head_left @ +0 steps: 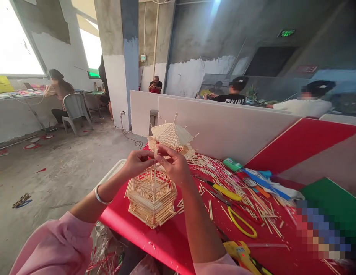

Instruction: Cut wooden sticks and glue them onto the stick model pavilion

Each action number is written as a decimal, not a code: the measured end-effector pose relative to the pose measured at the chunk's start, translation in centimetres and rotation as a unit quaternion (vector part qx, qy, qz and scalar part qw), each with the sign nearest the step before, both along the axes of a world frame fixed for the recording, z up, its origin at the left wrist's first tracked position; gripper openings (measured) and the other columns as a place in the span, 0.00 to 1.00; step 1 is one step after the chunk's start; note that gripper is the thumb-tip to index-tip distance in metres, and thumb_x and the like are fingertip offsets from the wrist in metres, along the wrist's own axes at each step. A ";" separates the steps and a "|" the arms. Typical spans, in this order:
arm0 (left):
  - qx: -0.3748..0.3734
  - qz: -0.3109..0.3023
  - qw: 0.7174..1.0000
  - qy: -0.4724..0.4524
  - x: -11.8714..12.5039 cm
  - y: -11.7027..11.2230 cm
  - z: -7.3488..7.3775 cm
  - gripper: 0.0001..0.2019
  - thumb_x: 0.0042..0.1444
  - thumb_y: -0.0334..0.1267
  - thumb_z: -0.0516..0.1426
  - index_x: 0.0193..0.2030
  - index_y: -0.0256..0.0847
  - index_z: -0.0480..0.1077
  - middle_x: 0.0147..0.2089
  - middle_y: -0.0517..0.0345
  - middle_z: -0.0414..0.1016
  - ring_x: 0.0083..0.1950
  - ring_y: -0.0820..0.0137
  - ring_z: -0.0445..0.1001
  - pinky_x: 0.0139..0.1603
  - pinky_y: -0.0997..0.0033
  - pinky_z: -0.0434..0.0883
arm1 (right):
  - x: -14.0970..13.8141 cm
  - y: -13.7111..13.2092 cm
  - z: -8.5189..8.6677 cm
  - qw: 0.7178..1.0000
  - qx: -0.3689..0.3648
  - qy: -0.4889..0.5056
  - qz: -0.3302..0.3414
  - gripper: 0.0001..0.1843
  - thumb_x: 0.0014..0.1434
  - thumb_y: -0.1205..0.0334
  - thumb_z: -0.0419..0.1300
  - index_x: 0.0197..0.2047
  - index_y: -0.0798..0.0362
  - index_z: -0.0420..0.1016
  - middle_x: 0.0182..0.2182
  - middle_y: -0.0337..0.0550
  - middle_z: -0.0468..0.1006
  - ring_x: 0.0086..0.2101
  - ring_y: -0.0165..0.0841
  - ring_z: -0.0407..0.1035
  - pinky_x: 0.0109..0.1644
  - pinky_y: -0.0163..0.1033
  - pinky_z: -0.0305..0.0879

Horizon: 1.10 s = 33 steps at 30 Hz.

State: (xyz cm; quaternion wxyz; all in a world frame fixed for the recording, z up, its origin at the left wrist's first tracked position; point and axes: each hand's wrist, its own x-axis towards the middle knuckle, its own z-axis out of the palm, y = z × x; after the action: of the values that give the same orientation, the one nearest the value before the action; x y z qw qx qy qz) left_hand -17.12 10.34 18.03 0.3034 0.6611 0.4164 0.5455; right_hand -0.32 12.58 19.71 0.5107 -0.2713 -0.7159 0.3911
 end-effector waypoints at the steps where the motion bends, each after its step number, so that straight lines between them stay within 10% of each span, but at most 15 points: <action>1: -0.002 -0.001 1.000 -0.002 0.0 0.0 -0.1 0.15 0.52 0.48 0.65 0.33 0.36 0.79 0.20 0.59 0.70 0.21 0.77 0.64 0.18 0.77 0.57 | 0.0 0.0 0.2 1.000 0.002 -0.009 0.000 0.18 0.55 0.55 0.65 0.50 0.45 0.78 0.42 0.43 0.81 0.41 0.35 0.75 0.39 0.40 0.75; 33: -0.012 -0.015 1.000 0.006 0.1 0.0 -0.1 0.16 0.53 0.50 0.63 0.31 0.36 0.79 0.20 0.59 0.68 0.21 0.78 0.61 0.18 0.76 0.55 | -0.4 0.2 -0.4 1.000 0.017 -0.017 0.009 0.11 0.57 0.54 0.62 0.39 0.51 0.80 0.40 0.46 0.80 0.41 0.36 0.74 0.38 0.38 0.72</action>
State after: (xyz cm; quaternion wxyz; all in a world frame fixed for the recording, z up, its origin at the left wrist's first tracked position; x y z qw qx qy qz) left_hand -17.01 10.35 17.95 0.3169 0.6672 0.4147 0.5314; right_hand -0.68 12.78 19.33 0.4997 -0.2628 -0.7331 0.3793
